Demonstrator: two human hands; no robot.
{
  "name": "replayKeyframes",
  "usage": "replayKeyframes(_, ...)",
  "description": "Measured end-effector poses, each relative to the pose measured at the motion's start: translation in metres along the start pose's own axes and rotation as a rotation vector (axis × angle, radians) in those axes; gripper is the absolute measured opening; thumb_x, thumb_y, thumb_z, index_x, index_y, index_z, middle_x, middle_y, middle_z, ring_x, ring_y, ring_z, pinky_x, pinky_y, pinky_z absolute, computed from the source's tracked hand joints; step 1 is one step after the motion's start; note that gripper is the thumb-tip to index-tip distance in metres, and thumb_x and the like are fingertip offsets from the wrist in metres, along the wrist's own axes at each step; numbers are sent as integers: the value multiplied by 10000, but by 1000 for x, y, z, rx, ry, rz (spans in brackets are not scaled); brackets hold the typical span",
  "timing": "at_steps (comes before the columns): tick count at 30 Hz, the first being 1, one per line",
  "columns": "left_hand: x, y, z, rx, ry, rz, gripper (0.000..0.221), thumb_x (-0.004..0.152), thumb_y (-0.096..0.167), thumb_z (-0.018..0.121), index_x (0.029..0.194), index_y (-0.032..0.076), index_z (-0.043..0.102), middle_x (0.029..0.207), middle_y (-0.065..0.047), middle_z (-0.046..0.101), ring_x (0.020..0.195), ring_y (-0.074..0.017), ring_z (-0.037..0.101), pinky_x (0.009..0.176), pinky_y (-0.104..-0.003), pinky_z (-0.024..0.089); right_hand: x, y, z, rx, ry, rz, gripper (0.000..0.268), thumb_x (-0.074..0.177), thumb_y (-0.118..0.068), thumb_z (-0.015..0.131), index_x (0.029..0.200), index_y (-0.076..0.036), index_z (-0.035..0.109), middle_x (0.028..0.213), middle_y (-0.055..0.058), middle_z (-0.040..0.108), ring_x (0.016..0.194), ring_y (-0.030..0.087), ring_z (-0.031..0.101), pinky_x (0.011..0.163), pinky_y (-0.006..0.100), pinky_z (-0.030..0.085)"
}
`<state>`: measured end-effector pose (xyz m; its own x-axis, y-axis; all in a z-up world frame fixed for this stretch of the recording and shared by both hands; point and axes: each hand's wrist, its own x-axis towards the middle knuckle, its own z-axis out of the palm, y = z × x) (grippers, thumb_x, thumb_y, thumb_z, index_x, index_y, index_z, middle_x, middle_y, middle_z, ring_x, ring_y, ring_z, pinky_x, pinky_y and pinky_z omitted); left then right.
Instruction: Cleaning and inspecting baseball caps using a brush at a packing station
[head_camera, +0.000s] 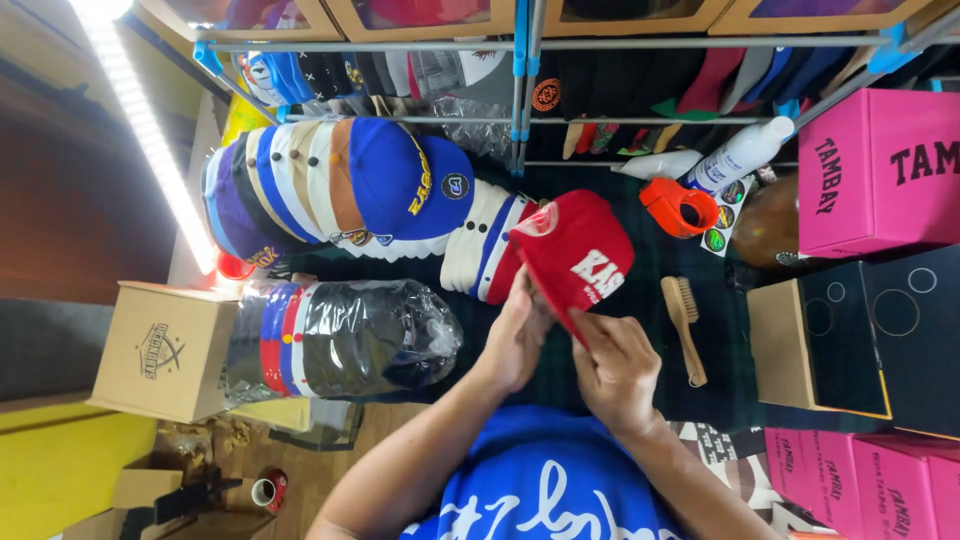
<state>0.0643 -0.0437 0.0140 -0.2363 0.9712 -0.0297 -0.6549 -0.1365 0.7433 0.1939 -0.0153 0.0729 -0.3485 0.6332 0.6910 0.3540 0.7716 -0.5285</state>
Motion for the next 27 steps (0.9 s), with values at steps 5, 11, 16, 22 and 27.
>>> replayKeyframes(5, 2, 24, 7, -368, 262, -279, 518, 989, 397, 618, 1415, 111, 550, 1297, -205, 668, 1145, -316, 659, 1076, -482, 466, -8, 11, 24, -5, -217, -110, 488, 837, -502, 709, 1146, -134, 791, 1019, 59, 715, 912, 282, 701, 789, 373, 577)
replayKeyframes(11, 0, 65, -23, -549, 467, -499, 590, 853, 457, 743, 1311, 102, 634, 1244, -204, 702, 1087, -345, 684, 1015, -454, 489, 3, 59, 29, 117, 10, 285, 539, 962, -424, 693, 1334, -37, 650, 1238, 165, 620, 1158, 355, 598, 1006, 452, 470)
replayKeyframes(16, -10, 89, -29, -623, 432, -521, 563, 857, 519, 705, 1220, 89, 688, 1135, -202, 731, 986, -331, 710, 929, -453, 553, 7, 73, 52, 525, -128, 793, 459, 1099, -427, 508, 1252, -40, 701, 1026, 153, 645, 1041, 239, 607, 929, 382, 502)
replayKeyframes(22, -15, 99, -53, -561, 354, -477, 526, 890, 546, 713, 1148, 88, 691, 1047, -167, 754, 912, -280, 740, 835, -395, 600, -3, 89, 76, 640, -58, 915, 560, 1135, -429, 530, 661, -133, 574, 533, -16, 504, 444, 77, 457, 424, 184, 333)
replayKeyframes(27, -14, 92, -79, -526, 351, -504, 544, 878, 566, 741, 1175, 111, 699, 1091, -165, 751, 964, -310, 739, 858, -418, 587, 7, 81, 89, 403, -1, 928, 261, 1089, -327, 589, 942, -185, 751, 705, 51, 569, 609, 127, 552, 528, 247, 450)
